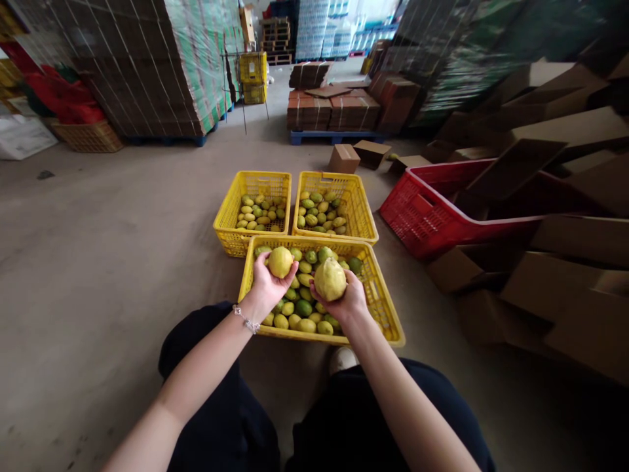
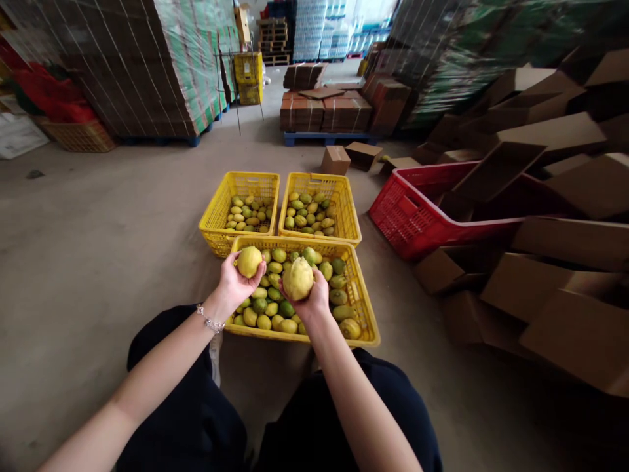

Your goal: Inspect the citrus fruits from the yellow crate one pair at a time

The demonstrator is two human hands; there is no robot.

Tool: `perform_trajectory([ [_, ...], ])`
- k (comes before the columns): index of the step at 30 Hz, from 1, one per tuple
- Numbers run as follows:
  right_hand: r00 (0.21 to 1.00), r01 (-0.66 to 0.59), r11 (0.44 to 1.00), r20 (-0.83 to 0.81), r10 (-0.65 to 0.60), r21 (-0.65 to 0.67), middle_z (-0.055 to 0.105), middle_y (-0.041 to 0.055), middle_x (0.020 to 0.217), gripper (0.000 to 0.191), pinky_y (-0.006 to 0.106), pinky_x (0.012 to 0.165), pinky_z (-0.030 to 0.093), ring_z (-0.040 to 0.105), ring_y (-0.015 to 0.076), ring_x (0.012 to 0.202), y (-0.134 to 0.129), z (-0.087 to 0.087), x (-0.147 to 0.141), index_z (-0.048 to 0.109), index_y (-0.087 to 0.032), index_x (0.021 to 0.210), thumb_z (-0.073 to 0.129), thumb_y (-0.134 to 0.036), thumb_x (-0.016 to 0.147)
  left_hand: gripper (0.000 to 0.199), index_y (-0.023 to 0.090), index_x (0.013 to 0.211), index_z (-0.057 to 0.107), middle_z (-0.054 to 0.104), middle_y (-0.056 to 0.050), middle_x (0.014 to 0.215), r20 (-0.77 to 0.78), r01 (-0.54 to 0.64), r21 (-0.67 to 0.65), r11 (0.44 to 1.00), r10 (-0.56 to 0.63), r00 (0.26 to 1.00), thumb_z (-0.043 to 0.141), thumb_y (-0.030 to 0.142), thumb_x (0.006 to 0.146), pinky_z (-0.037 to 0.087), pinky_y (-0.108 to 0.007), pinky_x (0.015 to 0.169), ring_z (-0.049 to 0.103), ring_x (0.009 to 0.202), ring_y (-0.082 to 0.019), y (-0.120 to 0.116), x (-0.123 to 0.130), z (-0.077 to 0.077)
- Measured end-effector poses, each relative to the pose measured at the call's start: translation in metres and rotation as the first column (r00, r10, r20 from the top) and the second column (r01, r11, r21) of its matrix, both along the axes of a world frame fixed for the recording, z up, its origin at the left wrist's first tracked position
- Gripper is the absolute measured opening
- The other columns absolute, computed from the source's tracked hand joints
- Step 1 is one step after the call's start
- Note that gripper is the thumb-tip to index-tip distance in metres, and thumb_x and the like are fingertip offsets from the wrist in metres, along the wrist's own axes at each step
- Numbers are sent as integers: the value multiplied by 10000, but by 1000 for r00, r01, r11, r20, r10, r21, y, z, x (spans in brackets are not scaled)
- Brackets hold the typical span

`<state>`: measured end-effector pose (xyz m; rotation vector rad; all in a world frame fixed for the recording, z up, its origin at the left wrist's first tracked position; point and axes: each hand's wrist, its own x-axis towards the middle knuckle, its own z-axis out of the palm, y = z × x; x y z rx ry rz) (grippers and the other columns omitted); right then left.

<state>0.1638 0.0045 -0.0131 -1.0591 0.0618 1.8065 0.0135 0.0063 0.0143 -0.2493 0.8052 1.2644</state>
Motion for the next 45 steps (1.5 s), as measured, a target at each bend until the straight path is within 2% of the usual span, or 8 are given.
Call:
perform_trajectory([
  [3, 999, -36, 992, -20, 39, 120, 722, 105, 734, 290, 335, 510, 532, 660, 227, 593, -2, 5, 1, 637, -162, 911, 422, -320, 795, 322, 99, 1030, 635, 655, -103, 776, 48, 148, 115, 982, -155, 987, 415, 271, 870, 462, -165, 409, 561, 523, -110, -2, -2, 4],
  [7, 999, -42, 938, -17, 51, 345, 735, 117, 882, 344, 303, 433, 480, 645, 216, 562, -4, 20, 1, 652, -135, 997, 452, -291, 765, 358, 131, 1076, 646, 661, -71, 752, -6, 218, 282, 934, -226, 974, 411, 323, 886, 376, -156, 333, 474, 403, -71, -4, -4, 6],
  [10, 998, 25, 902, -67, 4, 432, 731, 98, 904, 309, 275, 437, 470, 649, 199, 595, -5, 26, -1, 656, -163, 976, 467, -327, 794, 322, 113, 1008, 658, 664, -80, 764, 26, 186, 330, 925, -206, 978, 449, 319, 875, 477, -177, 428, 586, 521, -108, -3, -3, 7],
  [14, 969, 218, 897, -194, -153, 385, 731, 55, 918, 271, 308, 612, 545, 666, 183, 714, -2, 23, -4, 655, -204, 961, 510, -358, 791, 225, 134, 988, 656, 681, -75, 794, 166, -17, 322, 947, -39, 985, 507, 212, 838, 577, -264, 711, 677, 817, -178, 0, 3, 8],
  [20, 925, 294, 893, -337, -176, 341, 735, 36, 912, 321, 365, 755, 558, 678, 220, 908, 7, 16, -18, 648, -223, 1046, 531, -296, 756, 286, 172, 1032, 667, 708, -67, 861, 234, -149, 358, 922, 66, 970, 460, 212, 838, 558, -350, 840, 678, 904, -193, 7, 14, 5],
  [27, 895, 316, 886, -415, -161, 338, 733, 9, 923, 268, 317, 711, 562, 680, 192, 868, 10, 25, -34, 660, -249, 999, 520, -283, 772, 301, 188, 998, 680, 712, -68, 951, 148, -160, 383, 910, 110, 983, 430, 250, 841, 539, -343, 862, 666, 962, -197, 18, 20, 8],
  [36, 886, 267, 906, -453, -96, 330, 732, 20, 949, 283, 309, 686, 566, 679, 182, 833, 10, 24, -36, 659, -236, 1022, 504, -280, 790, 203, 169, 817, 654, 669, -30, 733, 179, -160, 396, 904, 95, 979, 453, 195, 826, 540, -286, 804, 655, 718, -135, 15, 15, 11],
  [45, 852, 252, 930, -517, -82, 267, 721, 75, 920, 390, 271, 634, 565, 661, 178, 812, 12, 23, -38, 626, -163, 1117, 432, -336, 826, 157, 171, 779, 653, 652, -13, 739, 66, -129, 418, 899, 111, 992, 501, 210, 782, 512, -300, 877, 644, 722, -119, 17, 15, 5],
])
